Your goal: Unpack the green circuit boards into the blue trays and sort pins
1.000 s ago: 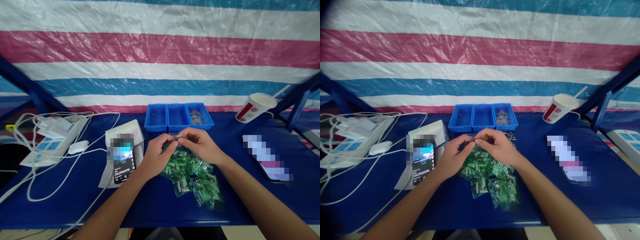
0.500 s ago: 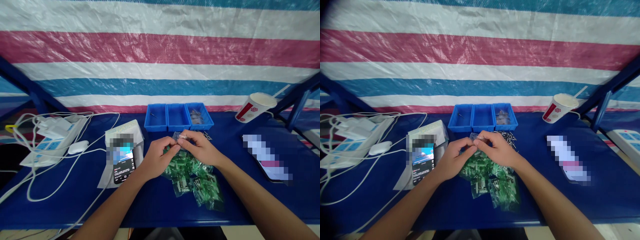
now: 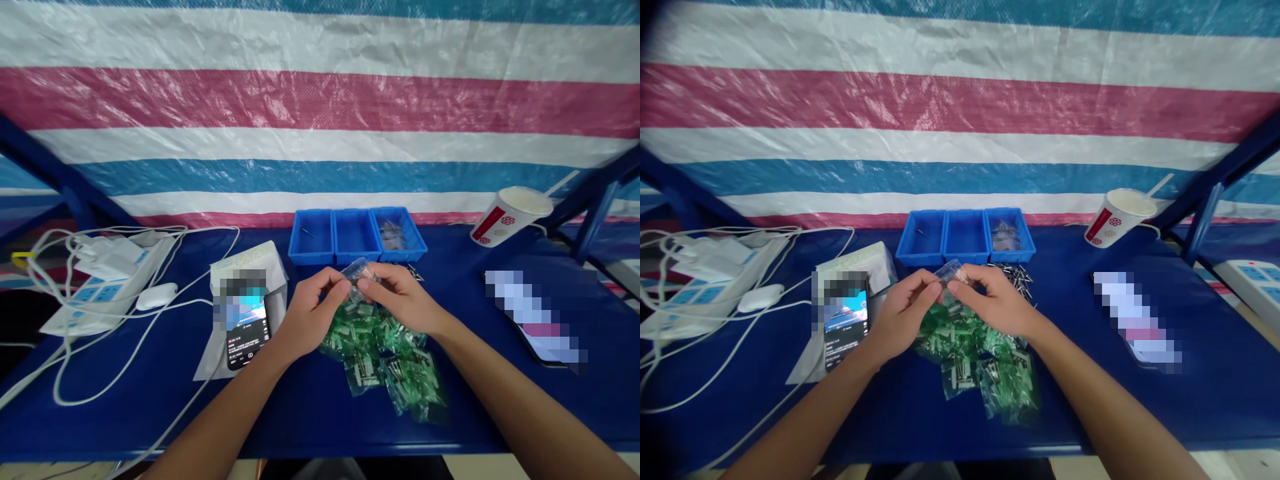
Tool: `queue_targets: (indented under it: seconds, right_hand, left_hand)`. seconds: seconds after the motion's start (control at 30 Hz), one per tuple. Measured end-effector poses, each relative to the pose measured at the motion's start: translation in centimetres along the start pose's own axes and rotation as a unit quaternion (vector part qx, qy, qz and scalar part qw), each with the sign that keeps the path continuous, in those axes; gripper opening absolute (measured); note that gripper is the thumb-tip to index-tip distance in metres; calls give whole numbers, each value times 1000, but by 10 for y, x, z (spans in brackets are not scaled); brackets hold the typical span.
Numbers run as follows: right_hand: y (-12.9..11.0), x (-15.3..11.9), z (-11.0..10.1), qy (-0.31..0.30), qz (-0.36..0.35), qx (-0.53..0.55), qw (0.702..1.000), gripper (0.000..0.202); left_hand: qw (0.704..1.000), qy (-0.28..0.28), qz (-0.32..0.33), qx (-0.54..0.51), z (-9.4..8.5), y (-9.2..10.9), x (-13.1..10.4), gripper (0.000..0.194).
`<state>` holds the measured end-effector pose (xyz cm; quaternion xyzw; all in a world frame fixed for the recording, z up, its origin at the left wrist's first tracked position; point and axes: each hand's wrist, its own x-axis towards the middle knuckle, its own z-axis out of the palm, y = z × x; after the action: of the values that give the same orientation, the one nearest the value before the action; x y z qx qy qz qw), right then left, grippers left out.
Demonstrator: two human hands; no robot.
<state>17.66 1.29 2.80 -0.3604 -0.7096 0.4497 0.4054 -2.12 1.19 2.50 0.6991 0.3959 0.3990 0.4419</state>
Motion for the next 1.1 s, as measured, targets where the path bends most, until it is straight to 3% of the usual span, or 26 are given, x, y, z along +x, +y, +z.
queue_targets:
  seconds: [1.1]
  right_hand:
    - [-4, -3, 4, 7, -46, -7, 999, 24]
  left_hand:
    - [999, -24, 33, -4, -1, 6, -1, 25]
